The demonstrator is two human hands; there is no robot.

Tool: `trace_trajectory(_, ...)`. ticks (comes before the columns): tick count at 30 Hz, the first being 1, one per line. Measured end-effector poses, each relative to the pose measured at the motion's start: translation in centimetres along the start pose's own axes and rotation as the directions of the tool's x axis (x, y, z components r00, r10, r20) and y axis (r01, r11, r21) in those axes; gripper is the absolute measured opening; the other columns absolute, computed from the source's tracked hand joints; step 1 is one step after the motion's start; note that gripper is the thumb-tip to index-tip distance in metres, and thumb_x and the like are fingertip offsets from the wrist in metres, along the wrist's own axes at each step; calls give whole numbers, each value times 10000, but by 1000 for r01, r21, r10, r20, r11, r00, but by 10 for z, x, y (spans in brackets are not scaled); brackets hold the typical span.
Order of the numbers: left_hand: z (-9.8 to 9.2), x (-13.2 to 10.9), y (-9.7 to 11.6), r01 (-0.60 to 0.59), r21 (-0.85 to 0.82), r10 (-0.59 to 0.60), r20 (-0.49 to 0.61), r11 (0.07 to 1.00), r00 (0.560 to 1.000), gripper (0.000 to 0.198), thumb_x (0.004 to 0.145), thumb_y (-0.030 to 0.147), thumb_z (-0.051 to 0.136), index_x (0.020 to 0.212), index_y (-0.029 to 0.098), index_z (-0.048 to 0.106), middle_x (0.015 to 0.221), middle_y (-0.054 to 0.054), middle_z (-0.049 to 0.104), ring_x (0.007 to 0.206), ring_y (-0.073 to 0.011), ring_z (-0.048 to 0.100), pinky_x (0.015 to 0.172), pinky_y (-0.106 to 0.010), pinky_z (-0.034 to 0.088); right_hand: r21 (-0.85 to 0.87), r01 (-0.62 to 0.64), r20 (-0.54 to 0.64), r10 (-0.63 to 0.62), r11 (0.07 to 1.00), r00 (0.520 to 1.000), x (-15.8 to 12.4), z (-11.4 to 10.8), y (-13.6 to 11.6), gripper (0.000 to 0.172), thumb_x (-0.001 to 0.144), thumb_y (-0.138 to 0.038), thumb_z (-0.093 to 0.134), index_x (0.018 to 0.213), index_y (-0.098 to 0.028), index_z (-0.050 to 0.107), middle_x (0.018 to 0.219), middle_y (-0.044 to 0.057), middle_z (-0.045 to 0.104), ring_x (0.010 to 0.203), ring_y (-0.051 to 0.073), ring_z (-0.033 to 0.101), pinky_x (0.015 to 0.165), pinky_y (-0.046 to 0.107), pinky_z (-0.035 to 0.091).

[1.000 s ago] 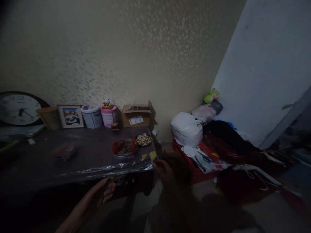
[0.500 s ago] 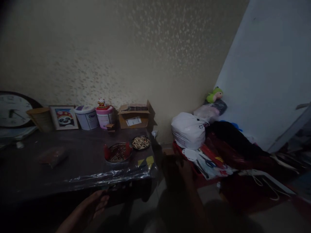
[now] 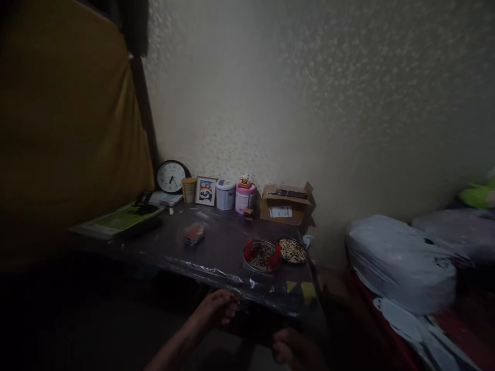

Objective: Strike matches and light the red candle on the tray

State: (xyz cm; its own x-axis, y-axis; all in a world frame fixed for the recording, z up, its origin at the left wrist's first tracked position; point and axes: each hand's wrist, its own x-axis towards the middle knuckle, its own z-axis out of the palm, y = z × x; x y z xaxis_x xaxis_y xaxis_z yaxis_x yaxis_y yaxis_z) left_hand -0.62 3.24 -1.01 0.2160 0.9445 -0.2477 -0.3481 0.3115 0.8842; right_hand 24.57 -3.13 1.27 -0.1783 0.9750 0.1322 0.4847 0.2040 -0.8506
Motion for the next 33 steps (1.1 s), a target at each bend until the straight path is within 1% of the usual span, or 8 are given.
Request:
trace_trajectory(1, -3, 1, 4, -50, 18, 50, -32, 999, 998, 387, 575, 488, 683, 756, 178, 540, 607, -7, 630, 524, -136, 578, 511, -244, 402, -6, 6, 65, -6, 1000, 998, 9, 9, -17, 130, 872, -339, 529, 841, -288, 644, 760, 20, 673, 709, 180, 644, 657, 297, 525)
trace_trajectory(4, -18, 1, 22, -204, 87, 214, -128, 975, 968, 381, 589, 494, 657, 783, 182, 557, 620, 8, 617, 560, -145, 577, 557, -261, 430, 11, 138, 156, -138, 990, 978, 56, 41, -68, 171, 849, -321, 517, 874, -221, 654, 848, 27, 699, 814, 193, 657, 742, 289, 508)
trace_trajectory(8, -53, 1, 45, -348, 275, 422, -286, 896, 860, 286, 657, 429, 599, 806, 187, 570, 750, -24, 643, 763, -206, 613, 710, -306, 469, -117, 312, 128, -297, 943, 946, 133, 92, -119, 194, 835, -249, 471, 873, -209, 657, 882, 32, 700, 849, 189, 646, 776, 286, 492)
trace_trajectory(11, -81, 8, 61, -342, 435, 515, -380, 833, 768, 223, 697, 356, 546, 827, 176, 570, 864, -85, 654, 913, -266, 603, 787, -361, 472, -332, 404, 129, -383, 852, 915, 181, 125, -140, 228, 832, -160, 453, 932, -216, 650, 950, 36, 685, 932, 188, 615, 856, 313, 456)
trace_trajectory(15, -107, 26, 85, -280, 620, 611, -419, 733, 672, 288, 753, 253, 462, 990, 120, 556, 1041, -164, 609, 1033, -282, 565, 881, -397, 441, -417, 431, 173, -395, 800, 902, 227, 156, -159, 294, 841, -105, 424, 998, -228, 639, 1022, 31, 669, 1002, 185, 585, 912, 327, 416)
trace_trajectory(18, -119, 44, 102, -216, 731, 666, -404, 647, 628, 403, 763, 194, 453, 1153, 104, 497, 1174, -177, 554, 1122, -272, 523, 960, -389, 388, -462, 443, 207, -392, 768, 896, 251, 173, -167, 337, 850, -86, 398, 1041, -237, 631, 1085, 28, 654, 1023, 180, 578, 913, 306, 410)
trace_trajectory(25, -138, 81, 107, -96, 863, 687, -322, 496, 651, 720, 718, 177, 538, 1362, 19, 258, 1339, -250, 451, 1231, -344, 424, 999, -441, 328, -563, 417, 252, -332, 713, 909, 275, 190, -153, 365, 870, -116, 387, 1134, -265, 591, 1128, 30, 649, 1004, 199, 596, 860, 310, 428)
trace_trajectory(33, -147, 105, 102, -58, 899, 698, -294, 434, 653, 732, 773, 260, 509, 1396, 50, 186, 1378, -234, 425, 1236, -319, 427, 993, -423, 321, -616, 401, 285, -282, 678, 916, 281, 188, -139, 376, 866, -141, 403, 1171, -290, 565, 1055, 45, 695, 970, 215, 642, 774, 290, 457)
